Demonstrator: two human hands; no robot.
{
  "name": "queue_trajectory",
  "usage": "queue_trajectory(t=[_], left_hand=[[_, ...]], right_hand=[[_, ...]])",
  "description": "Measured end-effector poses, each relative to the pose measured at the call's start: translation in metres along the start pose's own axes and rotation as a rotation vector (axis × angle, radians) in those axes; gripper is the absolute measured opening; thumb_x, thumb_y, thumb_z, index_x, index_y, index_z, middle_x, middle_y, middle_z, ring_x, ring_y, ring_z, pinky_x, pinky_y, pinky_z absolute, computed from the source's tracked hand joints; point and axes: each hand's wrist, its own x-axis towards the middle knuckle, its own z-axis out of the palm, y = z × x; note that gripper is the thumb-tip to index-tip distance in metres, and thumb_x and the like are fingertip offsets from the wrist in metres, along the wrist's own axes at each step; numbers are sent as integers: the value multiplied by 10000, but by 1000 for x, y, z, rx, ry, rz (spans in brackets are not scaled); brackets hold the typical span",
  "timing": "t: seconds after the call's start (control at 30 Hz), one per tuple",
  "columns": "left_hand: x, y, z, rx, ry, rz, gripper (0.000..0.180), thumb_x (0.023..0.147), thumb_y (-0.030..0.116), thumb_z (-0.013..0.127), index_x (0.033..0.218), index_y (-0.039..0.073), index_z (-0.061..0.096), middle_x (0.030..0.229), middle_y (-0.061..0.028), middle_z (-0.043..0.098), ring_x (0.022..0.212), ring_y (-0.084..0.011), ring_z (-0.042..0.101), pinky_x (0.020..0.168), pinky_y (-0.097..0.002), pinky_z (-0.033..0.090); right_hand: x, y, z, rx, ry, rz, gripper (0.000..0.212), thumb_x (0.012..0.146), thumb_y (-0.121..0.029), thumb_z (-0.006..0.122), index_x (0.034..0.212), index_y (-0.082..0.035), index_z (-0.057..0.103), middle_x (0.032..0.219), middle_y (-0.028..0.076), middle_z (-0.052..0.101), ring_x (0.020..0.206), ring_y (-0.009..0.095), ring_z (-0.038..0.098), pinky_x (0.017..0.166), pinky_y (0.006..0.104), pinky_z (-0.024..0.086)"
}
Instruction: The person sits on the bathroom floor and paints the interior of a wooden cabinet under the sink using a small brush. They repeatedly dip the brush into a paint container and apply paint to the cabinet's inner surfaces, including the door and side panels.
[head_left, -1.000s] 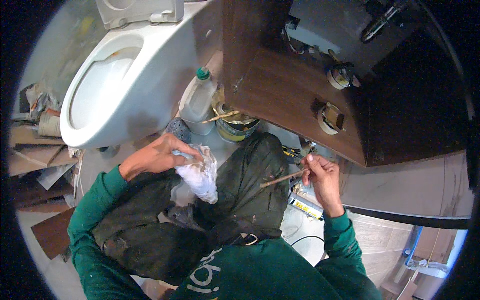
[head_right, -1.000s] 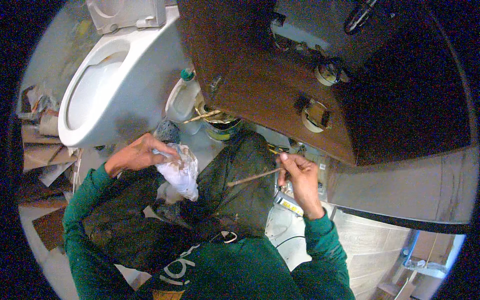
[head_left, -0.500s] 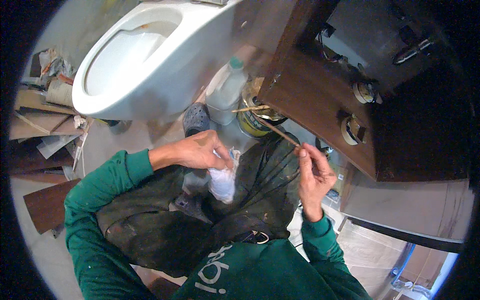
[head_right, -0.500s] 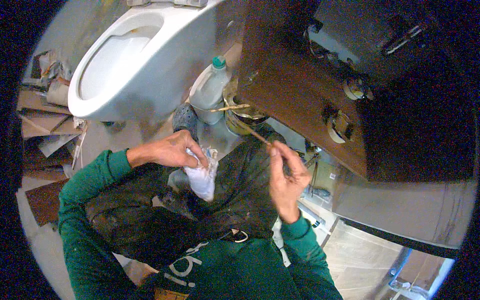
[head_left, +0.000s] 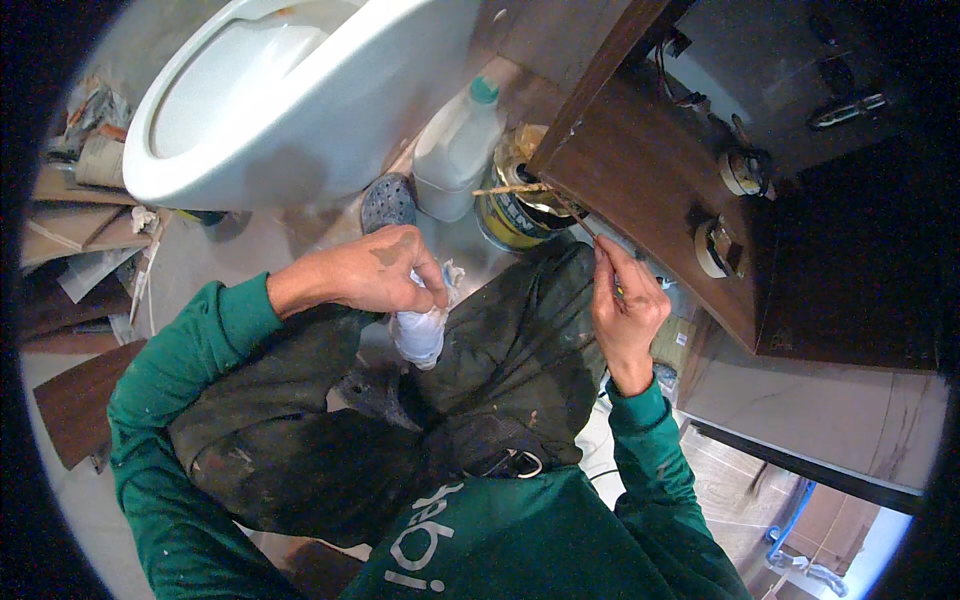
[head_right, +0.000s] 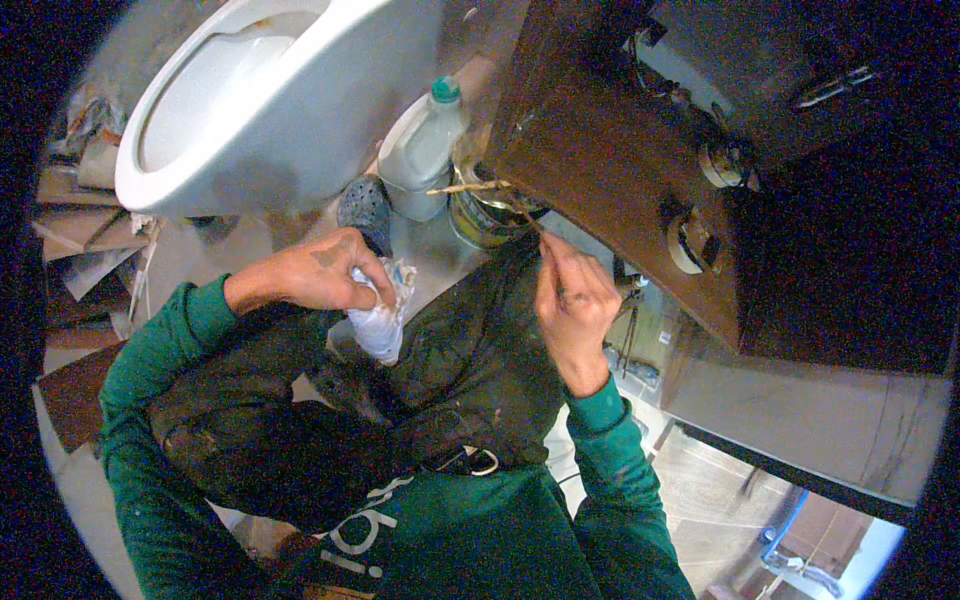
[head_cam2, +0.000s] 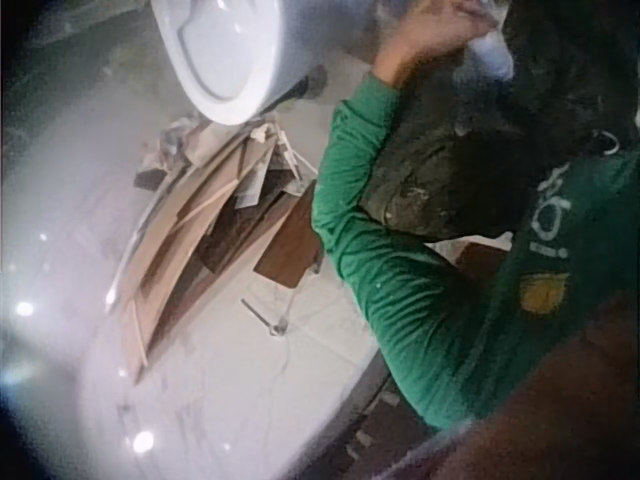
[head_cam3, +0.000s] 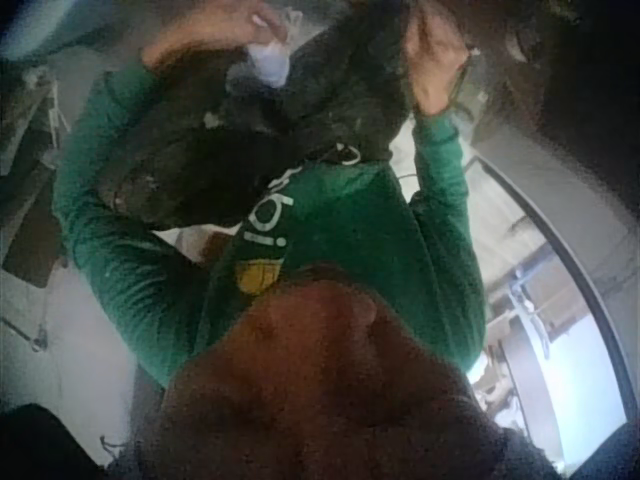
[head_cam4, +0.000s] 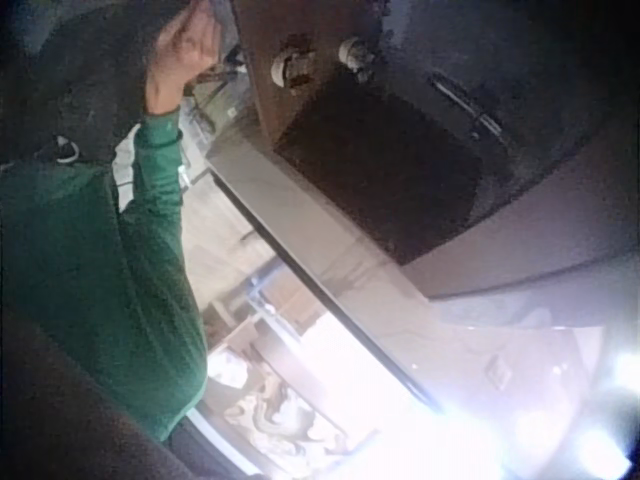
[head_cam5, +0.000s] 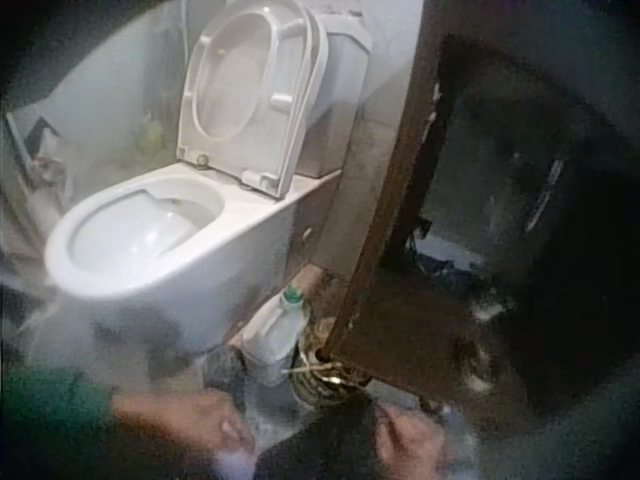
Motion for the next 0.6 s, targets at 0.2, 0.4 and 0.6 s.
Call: queue_trajectory(t=[0.2,0.4,0.6], left_hand=[[-2,-1,-1,17,-8,10,291,791,171,646,1011,26,771,1018,-157,747,964,-281,702,887,-373,528],[-2,-3,-2,41,-14,8,291,797,173,645,1014,24,768,1019,-161,746,965,-291,700,890,-378,526],[-2,-3,-3,57,-29,-11,292,800,178,644,1017,29,769,1037,-162,743,979,-296,696,901,-380,522]], right_hand=[[1,3,8,29,19,-42,198,833,12,711,1025,-39,719,839,137,713,682,276,665,631,363,523],[3,3,12,11,9,2,176,841,-5,717,1013,-41,726,806,133,708,653,272,656,614,362,516],[6,5,17,13,46,-7,162,838,-8,723,996,-43,728,782,132,699,643,271,654,604,361,512]])
